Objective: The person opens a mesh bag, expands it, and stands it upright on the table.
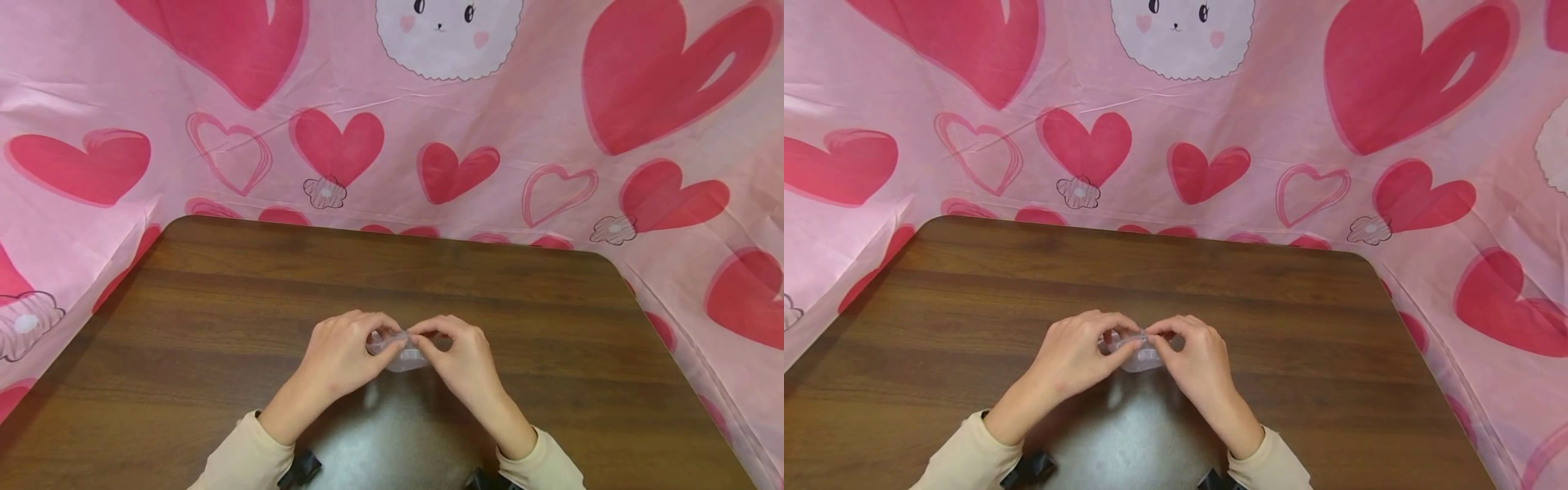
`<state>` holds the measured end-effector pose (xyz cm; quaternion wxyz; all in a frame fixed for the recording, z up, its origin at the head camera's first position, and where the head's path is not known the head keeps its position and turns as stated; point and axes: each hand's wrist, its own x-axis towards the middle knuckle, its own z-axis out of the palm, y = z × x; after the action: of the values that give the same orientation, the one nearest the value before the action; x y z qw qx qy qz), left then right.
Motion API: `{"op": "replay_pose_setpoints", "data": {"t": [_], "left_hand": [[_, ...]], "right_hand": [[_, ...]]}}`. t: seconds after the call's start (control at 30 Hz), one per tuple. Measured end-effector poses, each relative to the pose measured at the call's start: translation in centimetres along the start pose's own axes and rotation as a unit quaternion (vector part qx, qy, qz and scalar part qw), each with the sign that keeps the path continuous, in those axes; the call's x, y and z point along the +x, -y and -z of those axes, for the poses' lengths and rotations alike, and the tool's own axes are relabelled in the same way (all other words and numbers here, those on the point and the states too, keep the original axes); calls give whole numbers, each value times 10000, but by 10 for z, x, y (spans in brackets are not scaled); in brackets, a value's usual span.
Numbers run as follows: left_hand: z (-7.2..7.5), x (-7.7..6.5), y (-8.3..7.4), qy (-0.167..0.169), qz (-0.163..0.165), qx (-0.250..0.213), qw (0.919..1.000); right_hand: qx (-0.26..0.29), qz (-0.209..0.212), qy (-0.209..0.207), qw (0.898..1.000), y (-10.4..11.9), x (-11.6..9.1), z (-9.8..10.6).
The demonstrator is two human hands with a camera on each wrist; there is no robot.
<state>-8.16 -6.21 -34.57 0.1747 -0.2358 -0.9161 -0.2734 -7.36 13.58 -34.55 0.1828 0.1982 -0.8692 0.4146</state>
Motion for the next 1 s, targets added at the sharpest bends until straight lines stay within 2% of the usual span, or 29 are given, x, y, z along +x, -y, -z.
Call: {"op": "replay_pose_setpoints", "data": {"t": [0.3,0.43,0.7,0.83,1.0], "left_hand": [[1,1,-1,138,108,251,9995],[1,1,0,34,197,334,9992],[3,1,1,-263,343,302,9986],[3,2,2,-448,332,275,9981],[3,2,4,-572,275,240,9977]], "right_hand": [[179,155,18,9997,1,0,-1],[172,22,164,9997,2,-1,-1],[-375,-417,741,9957,4,-2,-2],[-590,-475,702,9947,4,-2,-1],[-675,-468,446,9956,2,-1,-1]]}}
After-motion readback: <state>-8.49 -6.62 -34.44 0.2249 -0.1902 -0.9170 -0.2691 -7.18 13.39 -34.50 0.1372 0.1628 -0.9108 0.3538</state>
